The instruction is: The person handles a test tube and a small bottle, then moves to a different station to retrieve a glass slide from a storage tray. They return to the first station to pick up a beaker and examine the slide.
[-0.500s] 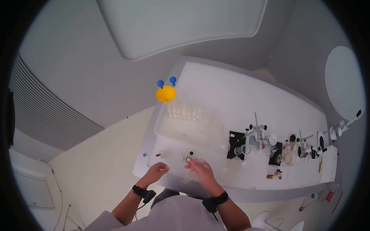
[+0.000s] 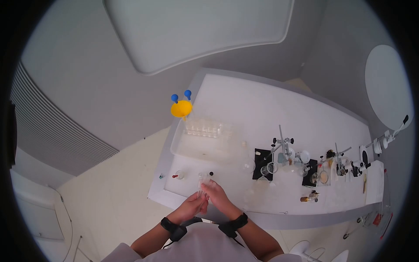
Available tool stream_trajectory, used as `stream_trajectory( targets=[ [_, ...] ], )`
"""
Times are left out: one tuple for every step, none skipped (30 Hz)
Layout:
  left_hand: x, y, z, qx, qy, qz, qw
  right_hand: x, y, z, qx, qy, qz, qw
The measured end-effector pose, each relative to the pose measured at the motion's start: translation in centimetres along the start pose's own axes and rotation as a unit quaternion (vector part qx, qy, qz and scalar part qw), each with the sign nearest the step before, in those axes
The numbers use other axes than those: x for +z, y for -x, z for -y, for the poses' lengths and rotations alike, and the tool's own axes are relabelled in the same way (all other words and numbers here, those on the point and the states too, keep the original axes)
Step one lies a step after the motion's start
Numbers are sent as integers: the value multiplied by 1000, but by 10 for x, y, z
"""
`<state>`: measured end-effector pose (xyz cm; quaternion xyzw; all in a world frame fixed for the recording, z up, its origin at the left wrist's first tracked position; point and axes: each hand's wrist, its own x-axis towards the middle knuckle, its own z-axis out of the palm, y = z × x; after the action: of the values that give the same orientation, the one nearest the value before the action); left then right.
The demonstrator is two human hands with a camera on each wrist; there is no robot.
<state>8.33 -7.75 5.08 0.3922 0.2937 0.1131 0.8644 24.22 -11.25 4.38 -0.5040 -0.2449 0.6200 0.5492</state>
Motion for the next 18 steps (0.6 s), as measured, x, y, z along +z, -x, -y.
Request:
stream_trajectory(
  targets=[
    [-1,-1,2,5,16,-25,1000,-3,2,-5,-19,47,-11,999],
    [-3,-2,4,5,14,-24,1000,-7,2,-9,-38,94,-22,995],
    [-2,-3,4,16,5,-40,999,-6,4,-8,-39,93,-22,995],
    [-2,-4,4,27,-3,-55,998,-4,6,-6,-52,84,-29,995],
    [-2,-6,6,27,-4,-54,998,-4,9,-4,-64,75,-37,994],
    [-1,-8,9,35,-27,-64,997,-5,11,-4,-63,76,-38,994],
    [-1,-10,12,42,-49,-75,995,-7,12,-4,-59,106,-55,991],
    [0,-12,16,42,-46,-76,995,-8,14,-4,-54,135,-71,987],
    [2,-13,18,35,-2,-101,994,-10,14,-6,-52,136,-70,987],
    [4,-14,20,28,43,-126,991,-11,13,-9,-30,114,-77,990],
    [4,-13,20,29,47,-128,990,-11,12,-10,-8,93,-84,992],
    [5,-12,17,36,80,-131,988,-8,12,-8,-7,96,-81,992],
    [5,-10,16,43,113,-133,984,-4,11,-7,-13,70,-70,995],
    [-1,-11,22,43,115,-135,983,-1,12,-5,-18,44,-59,997],
    [-12,-14,31,69,131,-167,975,0,11,-1,-17,45,-58,997],
    [-17,-14,32,96,146,-198,965,0,10,4,-8,32,-80,996],
    [-25,-11,32,97,147,-198,964,-1,8,8,1,19,-101,995],
    [-31,-7,27,101,138,-241,955,-8,4,9,1,20,-100,995]
  ],
)
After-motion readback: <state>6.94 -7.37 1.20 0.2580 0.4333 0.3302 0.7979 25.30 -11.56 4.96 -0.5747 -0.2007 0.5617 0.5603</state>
